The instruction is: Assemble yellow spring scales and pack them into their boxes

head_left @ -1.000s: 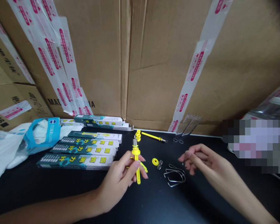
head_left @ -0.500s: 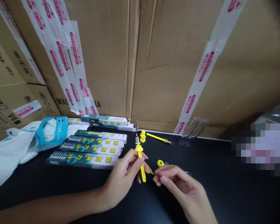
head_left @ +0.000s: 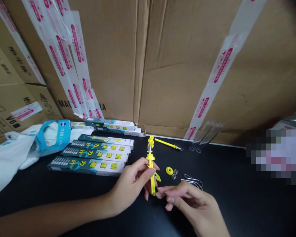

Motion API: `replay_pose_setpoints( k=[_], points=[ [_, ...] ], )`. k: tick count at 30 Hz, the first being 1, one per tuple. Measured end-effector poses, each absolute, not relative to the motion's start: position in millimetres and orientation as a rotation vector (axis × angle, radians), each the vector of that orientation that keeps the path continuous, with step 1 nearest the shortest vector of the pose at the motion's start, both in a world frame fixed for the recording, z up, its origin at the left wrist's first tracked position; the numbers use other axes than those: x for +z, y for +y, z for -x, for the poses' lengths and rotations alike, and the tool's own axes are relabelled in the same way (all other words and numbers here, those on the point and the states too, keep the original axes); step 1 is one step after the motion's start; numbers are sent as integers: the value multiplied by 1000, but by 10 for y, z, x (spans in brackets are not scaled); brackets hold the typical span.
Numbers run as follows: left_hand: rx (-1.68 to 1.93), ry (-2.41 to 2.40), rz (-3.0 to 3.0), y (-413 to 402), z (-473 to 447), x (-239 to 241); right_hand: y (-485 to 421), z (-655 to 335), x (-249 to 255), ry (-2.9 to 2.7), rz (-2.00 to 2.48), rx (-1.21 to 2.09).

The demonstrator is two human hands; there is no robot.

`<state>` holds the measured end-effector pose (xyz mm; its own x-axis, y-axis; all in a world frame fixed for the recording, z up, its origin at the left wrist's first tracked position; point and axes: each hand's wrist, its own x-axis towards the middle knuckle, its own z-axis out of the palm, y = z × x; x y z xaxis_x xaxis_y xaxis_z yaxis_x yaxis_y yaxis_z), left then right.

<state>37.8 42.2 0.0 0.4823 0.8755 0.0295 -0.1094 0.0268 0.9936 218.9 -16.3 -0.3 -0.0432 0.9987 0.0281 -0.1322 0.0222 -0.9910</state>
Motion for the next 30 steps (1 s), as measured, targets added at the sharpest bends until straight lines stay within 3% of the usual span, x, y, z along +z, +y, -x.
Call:
replay_pose_setpoints(
  k=[30],
  points=[
    [930,710,-1169,463,-397,38,-168,-2223,-73,-1493,1262,923]
  ],
)
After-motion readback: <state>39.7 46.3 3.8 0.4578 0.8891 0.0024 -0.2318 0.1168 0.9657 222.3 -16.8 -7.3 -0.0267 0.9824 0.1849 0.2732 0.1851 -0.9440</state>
